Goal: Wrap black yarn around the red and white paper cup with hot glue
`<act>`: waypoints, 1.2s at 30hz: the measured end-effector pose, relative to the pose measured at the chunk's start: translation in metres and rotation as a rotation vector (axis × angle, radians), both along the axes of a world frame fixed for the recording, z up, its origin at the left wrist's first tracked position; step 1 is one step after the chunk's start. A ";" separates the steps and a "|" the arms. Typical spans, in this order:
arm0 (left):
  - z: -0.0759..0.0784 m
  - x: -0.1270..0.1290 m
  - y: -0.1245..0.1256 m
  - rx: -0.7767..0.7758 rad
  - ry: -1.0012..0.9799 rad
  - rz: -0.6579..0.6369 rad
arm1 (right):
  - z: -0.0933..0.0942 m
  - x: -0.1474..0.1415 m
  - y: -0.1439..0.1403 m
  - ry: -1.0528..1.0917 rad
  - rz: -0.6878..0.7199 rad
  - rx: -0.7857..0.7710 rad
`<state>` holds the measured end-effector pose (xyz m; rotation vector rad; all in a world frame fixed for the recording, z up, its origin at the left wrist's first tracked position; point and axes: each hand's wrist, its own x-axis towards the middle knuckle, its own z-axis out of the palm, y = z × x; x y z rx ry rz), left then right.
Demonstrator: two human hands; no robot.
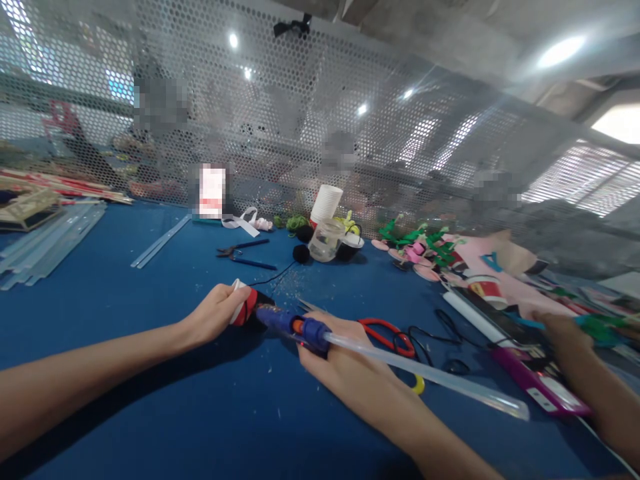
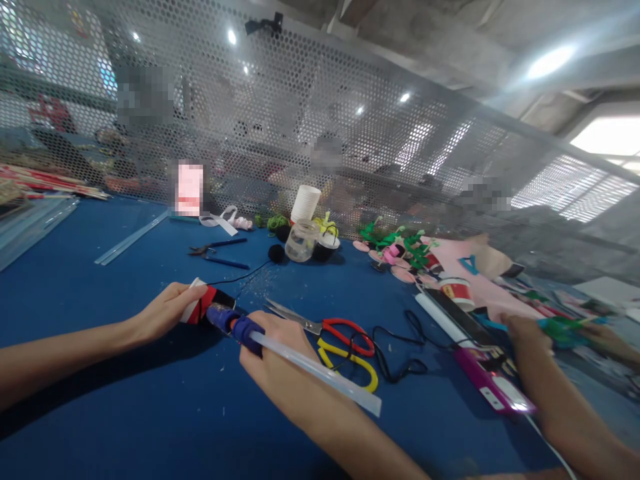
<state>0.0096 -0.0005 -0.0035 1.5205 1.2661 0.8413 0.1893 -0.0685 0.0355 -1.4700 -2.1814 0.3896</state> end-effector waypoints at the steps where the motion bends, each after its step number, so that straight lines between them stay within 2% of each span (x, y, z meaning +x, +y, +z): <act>1: 0.000 0.000 0.000 -0.005 -0.003 0.002 | 0.000 0.000 0.000 -0.004 0.007 -0.003; 4: -0.001 -0.001 0.000 -0.014 -0.001 0.006 | -0.003 0.001 0.002 -0.008 0.034 -0.004; 7: -0.003 -0.002 0.001 0.003 0.034 -0.008 | -0.006 0.004 0.007 0.026 -0.008 0.039; 8: -0.003 -0.003 0.001 0.009 0.045 -0.012 | -0.006 0.005 0.010 0.060 -0.039 0.009; 11: -0.002 -0.003 0.000 0.023 0.058 -0.021 | -0.004 0.012 0.018 0.244 -0.142 -0.241; 13: -0.001 -0.003 -0.001 0.030 0.061 -0.032 | -0.003 0.019 0.025 0.392 -0.162 -0.365; 16: 0.000 -0.002 -0.001 0.036 0.091 -0.034 | -0.006 0.033 0.040 0.595 -0.146 -0.331; 18: 0.000 -0.002 -0.001 0.040 0.113 -0.024 | -0.012 0.043 0.052 0.658 -0.172 -0.292; 20: 0.000 -0.002 -0.001 0.039 0.113 -0.022 | -0.018 0.052 0.064 0.619 -0.221 -0.274; 23: -0.001 -0.003 -0.001 0.045 0.093 -0.033 | -0.029 0.061 0.079 0.450 -0.255 -0.281; 30: 0.001 -0.004 -0.002 0.080 0.083 -0.026 | -0.047 0.067 0.100 0.212 -0.306 -0.265; 36: 0.007 -0.004 -0.003 0.101 0.088 -0.029 | -0.046 0.061 0.105 0.037 -0.375 -0.076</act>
